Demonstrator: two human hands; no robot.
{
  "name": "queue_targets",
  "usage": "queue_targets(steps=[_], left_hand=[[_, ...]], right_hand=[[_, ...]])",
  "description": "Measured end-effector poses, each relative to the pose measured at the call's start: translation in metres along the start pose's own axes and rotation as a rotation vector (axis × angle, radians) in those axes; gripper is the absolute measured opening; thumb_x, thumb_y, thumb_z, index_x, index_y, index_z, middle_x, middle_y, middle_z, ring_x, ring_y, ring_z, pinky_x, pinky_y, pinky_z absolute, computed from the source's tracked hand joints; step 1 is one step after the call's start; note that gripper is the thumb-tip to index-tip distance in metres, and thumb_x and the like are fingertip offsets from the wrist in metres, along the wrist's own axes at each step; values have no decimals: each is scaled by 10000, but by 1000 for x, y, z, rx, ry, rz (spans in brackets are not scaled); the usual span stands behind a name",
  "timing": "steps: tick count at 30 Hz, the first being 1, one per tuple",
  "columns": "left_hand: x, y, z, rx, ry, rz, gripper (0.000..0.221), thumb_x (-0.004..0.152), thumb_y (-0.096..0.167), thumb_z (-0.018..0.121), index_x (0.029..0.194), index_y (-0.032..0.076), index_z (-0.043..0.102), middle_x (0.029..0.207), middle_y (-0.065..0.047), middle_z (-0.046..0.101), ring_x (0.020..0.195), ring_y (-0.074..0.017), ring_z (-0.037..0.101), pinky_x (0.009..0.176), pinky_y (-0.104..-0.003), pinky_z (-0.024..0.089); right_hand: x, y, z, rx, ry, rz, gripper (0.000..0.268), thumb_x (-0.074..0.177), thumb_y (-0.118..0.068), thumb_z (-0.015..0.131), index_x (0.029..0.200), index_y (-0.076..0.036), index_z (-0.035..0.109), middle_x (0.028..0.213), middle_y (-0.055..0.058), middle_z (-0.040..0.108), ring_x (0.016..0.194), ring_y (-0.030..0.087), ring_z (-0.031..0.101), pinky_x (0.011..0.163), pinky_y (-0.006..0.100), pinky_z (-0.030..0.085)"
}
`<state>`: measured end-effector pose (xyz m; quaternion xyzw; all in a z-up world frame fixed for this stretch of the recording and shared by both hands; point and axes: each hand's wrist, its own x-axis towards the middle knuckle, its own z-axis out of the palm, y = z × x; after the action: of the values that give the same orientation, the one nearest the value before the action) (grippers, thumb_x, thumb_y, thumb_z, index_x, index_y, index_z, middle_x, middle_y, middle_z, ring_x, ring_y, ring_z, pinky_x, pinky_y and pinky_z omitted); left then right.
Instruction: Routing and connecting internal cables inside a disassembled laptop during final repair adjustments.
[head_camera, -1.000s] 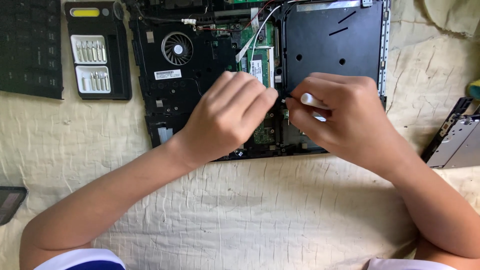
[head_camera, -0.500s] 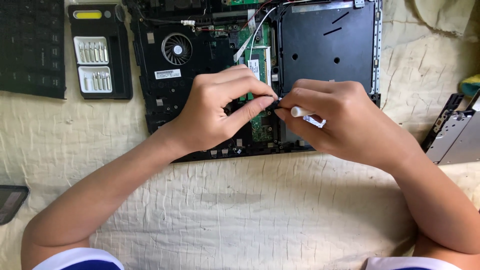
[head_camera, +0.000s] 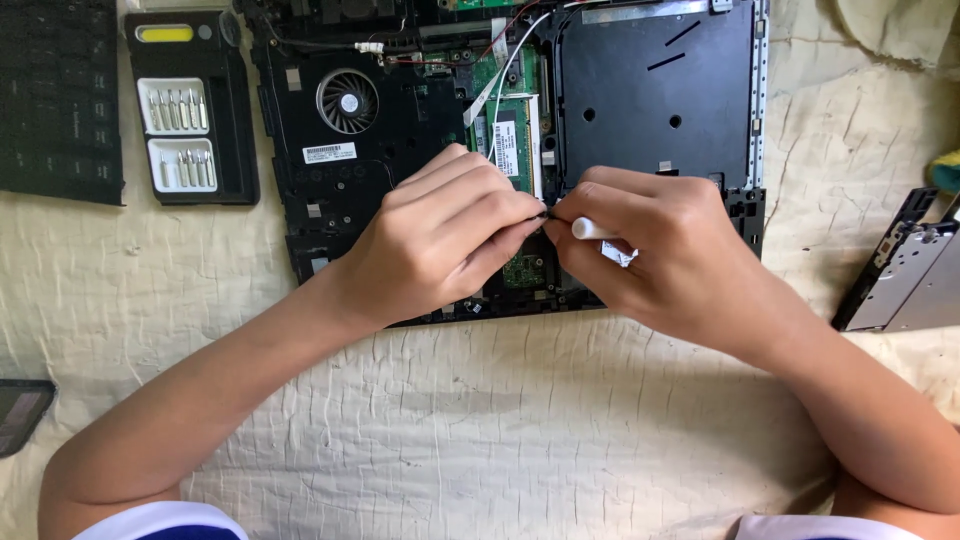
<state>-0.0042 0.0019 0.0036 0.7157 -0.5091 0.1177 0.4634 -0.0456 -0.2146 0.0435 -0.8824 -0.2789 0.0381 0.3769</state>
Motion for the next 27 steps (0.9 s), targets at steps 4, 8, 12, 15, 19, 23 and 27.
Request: queue_targets(steps=[4, 8, 12, 15, 19, 23, 27], left_hand=[[-1, 2, -1, 38, 5, 4, 96, 1044, -42, 595, 990, -104, 646, 863, -188, 603, 765, -314, 579, 716, -404, 474], [-2, 3, 1, 190, 10, 44, 41, 1020, -84, 656, 1011, -122, 642, 840, -183, 579, 754, -312, 579, 679, -409, 472], [-5, 5, 4, 350, 20, 97, 44, 1015, -81, 655, 995, -119, 654, 826, -170, 585, 739, -297, 595, 644, -392, 478], [-6, 6, 7, 410, 58, 137, 45, 1001, -92, 637, 980, -124, 659, 819, -169, 566, 713, -294, 594, 608, -379, 470], [-6, 8, 6, 411, 84, 146, 77, 1014, -54, 636, 992, -127, 650, 832, -178, 576, 730, -299, 610, 607, -385, 480], [1, 19, 4, 150, 184, 12, 87, 1011, -55, 616, 985, -135, 638, 811, -204, 612, 710, -322, 626, 637, -390, 495], [10, 40, -2, -187, 241, -297, 124, 991, -41, 568, 954, -138, 636, 831, -229, 654, 729, -315, 655, 691, -353, 544]], right_hand=[[0, -4, 8, 57, 50, 55, 138, 985, 38, 654, 850, 28, 630, 677, 64, 533, 525, 166, 384, 498, 309, 305], [-2, -5, 14, 102, 101, 153, 188, 970, 39, 639, 796, -15, 588, 643, 36, 474, 560, 149, 335, 535, 304, 272], [-2, -10, 19, 122, 137, 226, 235, 962, 11, 626, 738, -44, 577, 585, 8, 452, 539, 112, 326, 515, 287, 265], [-2, -16, 20, 171, 147, 303, 387, 994, -26, 620, 659, -80, 434, 574, -16, 300, 571, 107, 233, 517, 290, 211], [-1, -20, 19, 312, 125, 451, 297, 1015, -124, 635, 724, -84, 586, 579, -48, 319, 560, 73, 271, 506, 252, 230], [-5, -20, 25, 609, 206, 397, 243, 1015, -118, 615, 786, -38, 619, 611, -3, 469, 566, 86, 371, 513, 237, 315], [-7, -14, 25, 968, 266, 316, 199, 1014, -114, 603, 867, 19, 623, 643, 64, 468, 573, 135, 402, 506, 250, 331]])
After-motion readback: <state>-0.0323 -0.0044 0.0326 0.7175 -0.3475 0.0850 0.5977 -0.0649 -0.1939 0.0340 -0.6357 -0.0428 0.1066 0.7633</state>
